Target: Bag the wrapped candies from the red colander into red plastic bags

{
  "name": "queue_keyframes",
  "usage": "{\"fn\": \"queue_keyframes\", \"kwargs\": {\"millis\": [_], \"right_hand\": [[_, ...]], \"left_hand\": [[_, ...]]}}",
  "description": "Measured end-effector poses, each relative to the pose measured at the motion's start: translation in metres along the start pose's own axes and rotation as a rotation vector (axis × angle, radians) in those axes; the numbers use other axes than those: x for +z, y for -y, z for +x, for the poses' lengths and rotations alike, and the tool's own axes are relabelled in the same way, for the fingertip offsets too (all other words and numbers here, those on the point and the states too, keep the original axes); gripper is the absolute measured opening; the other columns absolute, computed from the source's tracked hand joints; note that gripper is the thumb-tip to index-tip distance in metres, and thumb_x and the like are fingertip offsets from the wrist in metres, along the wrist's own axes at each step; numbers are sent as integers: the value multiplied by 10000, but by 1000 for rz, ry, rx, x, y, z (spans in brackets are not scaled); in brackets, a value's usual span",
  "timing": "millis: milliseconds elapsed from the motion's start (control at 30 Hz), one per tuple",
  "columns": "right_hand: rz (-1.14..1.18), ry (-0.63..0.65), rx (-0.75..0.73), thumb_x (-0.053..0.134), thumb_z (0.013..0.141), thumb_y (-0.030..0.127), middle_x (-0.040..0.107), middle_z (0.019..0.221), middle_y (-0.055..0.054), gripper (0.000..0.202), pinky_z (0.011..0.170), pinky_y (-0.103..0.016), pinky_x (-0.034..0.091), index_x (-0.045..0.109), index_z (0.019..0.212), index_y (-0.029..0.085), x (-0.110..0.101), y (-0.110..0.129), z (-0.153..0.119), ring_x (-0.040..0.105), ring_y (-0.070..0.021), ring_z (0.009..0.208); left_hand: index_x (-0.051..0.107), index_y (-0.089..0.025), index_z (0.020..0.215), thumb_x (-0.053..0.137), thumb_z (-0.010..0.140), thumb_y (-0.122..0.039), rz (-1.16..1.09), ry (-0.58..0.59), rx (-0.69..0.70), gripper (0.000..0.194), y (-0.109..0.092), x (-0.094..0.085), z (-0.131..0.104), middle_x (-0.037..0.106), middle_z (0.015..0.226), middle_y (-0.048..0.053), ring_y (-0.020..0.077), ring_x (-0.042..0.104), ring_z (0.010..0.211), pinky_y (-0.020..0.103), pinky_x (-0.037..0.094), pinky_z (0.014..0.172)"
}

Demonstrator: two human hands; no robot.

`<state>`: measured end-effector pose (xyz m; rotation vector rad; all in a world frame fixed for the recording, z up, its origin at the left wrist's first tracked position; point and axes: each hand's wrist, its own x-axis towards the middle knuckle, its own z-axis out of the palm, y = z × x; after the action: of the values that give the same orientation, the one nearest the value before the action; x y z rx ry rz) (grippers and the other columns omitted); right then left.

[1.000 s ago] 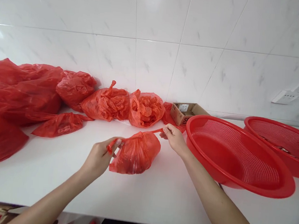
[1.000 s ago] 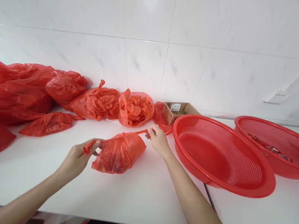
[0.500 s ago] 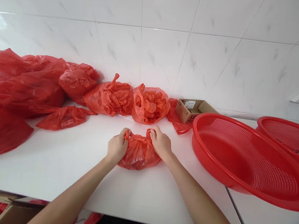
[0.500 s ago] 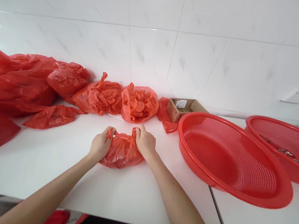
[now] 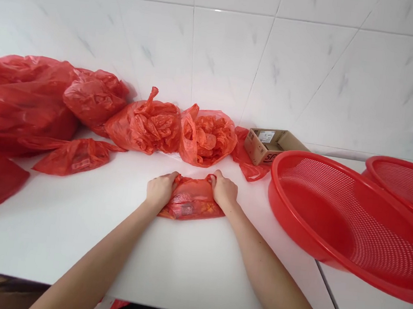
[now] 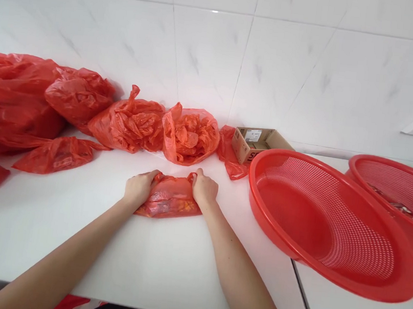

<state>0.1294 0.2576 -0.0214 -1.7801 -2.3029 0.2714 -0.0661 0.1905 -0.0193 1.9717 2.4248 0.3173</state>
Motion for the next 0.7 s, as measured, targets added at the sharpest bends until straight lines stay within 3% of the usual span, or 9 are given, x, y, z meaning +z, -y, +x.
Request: {"fn": "queue_keyframes", "kwargs": {"millis": [133,300,533,700], "right_hand": [[-23,-6,11,273,1009,372,709,863,-82,320,647,-296,354,526,1142,227,0,-1,0,660,-218,789],[-45,-27,70,240,1013,326,708,895,-96,335,652,-299,363,522,1164,224,-3,-9,1,664,-223,811],[-59,-46,130,278,1007,317,705,917,-55,314,669,-281,379,556,1143,263,-3,-17,3,660,-213,859],[-34,-46,159,309,997,347,700,921,-45,312,661,-270,368,595,1100,279,-3,-29,5,648,-199,857]], "left_hand": [[625,-270,1095,353,969,-355,25,-31,27,312,2,3,-1,718,1062,66,246,658,909,303,416,692],[604,-171,1094,346,949,-238,81,-64,17,303,5,7,1,707,1027,131,287,620,1007,370,415,819],[598,-178,1090,363,876,-127,105,-54,-18,322,15,8,-7,698,1062,132,307,619,1009,427,406,825],[609,-223,1045,334,928,-249,68,-17,-94,300,40,-1,-24,711,1063,107,302,629,1016,418,409,811]]}}
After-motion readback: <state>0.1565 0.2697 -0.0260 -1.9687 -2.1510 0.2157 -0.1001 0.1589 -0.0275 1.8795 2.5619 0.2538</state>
